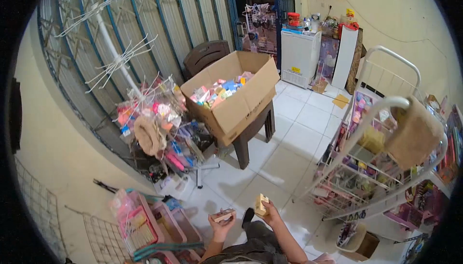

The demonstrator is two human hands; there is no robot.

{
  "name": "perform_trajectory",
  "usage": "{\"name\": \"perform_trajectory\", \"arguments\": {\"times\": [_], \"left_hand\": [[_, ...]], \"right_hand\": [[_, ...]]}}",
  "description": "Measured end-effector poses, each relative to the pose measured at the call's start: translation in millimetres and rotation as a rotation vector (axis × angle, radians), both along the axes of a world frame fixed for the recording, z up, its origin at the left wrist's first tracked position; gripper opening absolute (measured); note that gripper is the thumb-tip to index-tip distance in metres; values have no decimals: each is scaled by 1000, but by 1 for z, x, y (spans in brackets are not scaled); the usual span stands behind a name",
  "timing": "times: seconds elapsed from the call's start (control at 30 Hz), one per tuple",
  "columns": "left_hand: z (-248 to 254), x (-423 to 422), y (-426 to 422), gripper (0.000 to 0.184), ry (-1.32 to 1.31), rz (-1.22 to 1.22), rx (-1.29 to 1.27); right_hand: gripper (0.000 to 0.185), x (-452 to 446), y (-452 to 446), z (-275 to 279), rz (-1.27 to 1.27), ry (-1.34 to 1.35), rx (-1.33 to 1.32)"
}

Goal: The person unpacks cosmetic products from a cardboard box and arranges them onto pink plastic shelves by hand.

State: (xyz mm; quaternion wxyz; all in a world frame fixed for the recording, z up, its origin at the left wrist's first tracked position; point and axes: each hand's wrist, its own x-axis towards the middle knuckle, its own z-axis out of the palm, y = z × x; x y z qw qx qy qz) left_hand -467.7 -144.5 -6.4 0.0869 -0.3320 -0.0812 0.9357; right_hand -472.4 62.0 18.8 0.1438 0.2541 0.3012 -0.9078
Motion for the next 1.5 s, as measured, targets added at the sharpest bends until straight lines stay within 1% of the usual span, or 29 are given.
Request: {"name": "perform_trajectory", "arguments": {"times": [0.07, 0.13, 0.2, 0.3, 0.37, 0.4, 0.5, 0.57, 0.7, 0.77, 0.8, 0.83, 0.87, 0.93, 0.97, 1.03, 1.07, 1.1, 1.13, 1.17, 1.2, 1.23, 1.27, 1.3, 1.33, 1.4, 1.43, 1.47, 1.5], "left_hand": [[18, -49, 10, 55, 63, -107, -37], [35, -100, 16, 52, 0, -147, -3], [53, -139, 16, 51, 275, -269, -156], [108, -196, 13, 49, 401, -275, -148], [124, -232, 3, 48, 470, -251, -147], [131, -243, 2, 48, 526, -215, -121], [188, -286, 6, 53, 688, -198, -78], [208, -323, 13, 55, 748, -229, -119], [238, -417, 49, 52, 808, -301, -352], [249, -465, 65, 50, 822, -427, -456], [252, -493, 75, 50, 834, -511, -482], [252, -522, 85, 50, 837, -515, -481], [249, -554, 96, 52, 812, -599, -516], [224, -616, 122, 53, 800, -699, -539], [202, -651, 138, 55, 746, -701, -578], [171, -706, 174, 57, 720, -712, -596], [156, -725, 189, 54, 661, -713, -620], [146, -738, 203, 50, 601, -718, -650], [139, -744, 215, 50, 619, -743, -649], [132, -747, 227, 46, 529, -747, -786], [127, -752, 240, 42, 435, -750, -925], [121, -758, 250, 42, 443, -785, -925], [107, -763, 255, 39, 555, -871, -990], [88, -768, 255, 36, 667, -957, -1050], [34, -793, 264, 31, 719, -990, -941], [35, -781, 267, 30, 730, -1053, -1083], [41, -778, 267, 29, 741, -1060, -1150], [47, -774, 269, 29, 757, -1042, -1240], [55, -772, 268, 28, 771, -1011, -1334]], "right_hand": [[42, -41, 2, 1, -18, 59, 15], [41, -89, 6, 8, -11, 36, -12], [41, -129, 6, 23, -95, 137, 7], [41, -199, 2, 64, -102, 152, 81], [43, -244, 1, 80, -92, 255, 104], [44, -262, 0, 91, -116, 272, 82], [50, -316, 8, 123, -150, 292, 41], [49, -349, 16, 145, -149, 430, 40], [56, -416, 42, 174, -227, 555, 246], [58, -452, 49, 190, -321, 599, 500], [61, -469, 53, 199, -317, 533, 610], [62, -493, 57, 202, -332, 560, 809], [64, -518, 63, 204, -348, 582, 1010], [58, -565, 77, 203, -257, 602, 1703], [52, -604, 87, 174, -223, 576, 1782], [43, -657, 95, 137, -25, 604, 2224], [44, -671, 96, 111, 55, 417, 2180], [45, -665, 93, 119, 225, 300, 2005], [40, -657, 86, 124, 194, 200, 2084], [31, -662, 89, 101, 173, 183, 2053], [29, -686, 106, 36, 299, 338, 2242], [28, -704, 123, -17, 451, 495, 2415], [28, -702, 122, -24, 453, 447, 2400], [28, -700, 116, -28, 569, 375, 2494], [28, -696, 110, -23, 694, 305, 2581], [30, -650, 76, 113, 570, 72, 2285], [31, -660, 81, 108, 990, 191, 2404], [34, -655, 75, 124, 369, 171, 2421], [36, -641, 73, 138, 257, 230, 2545]]}}
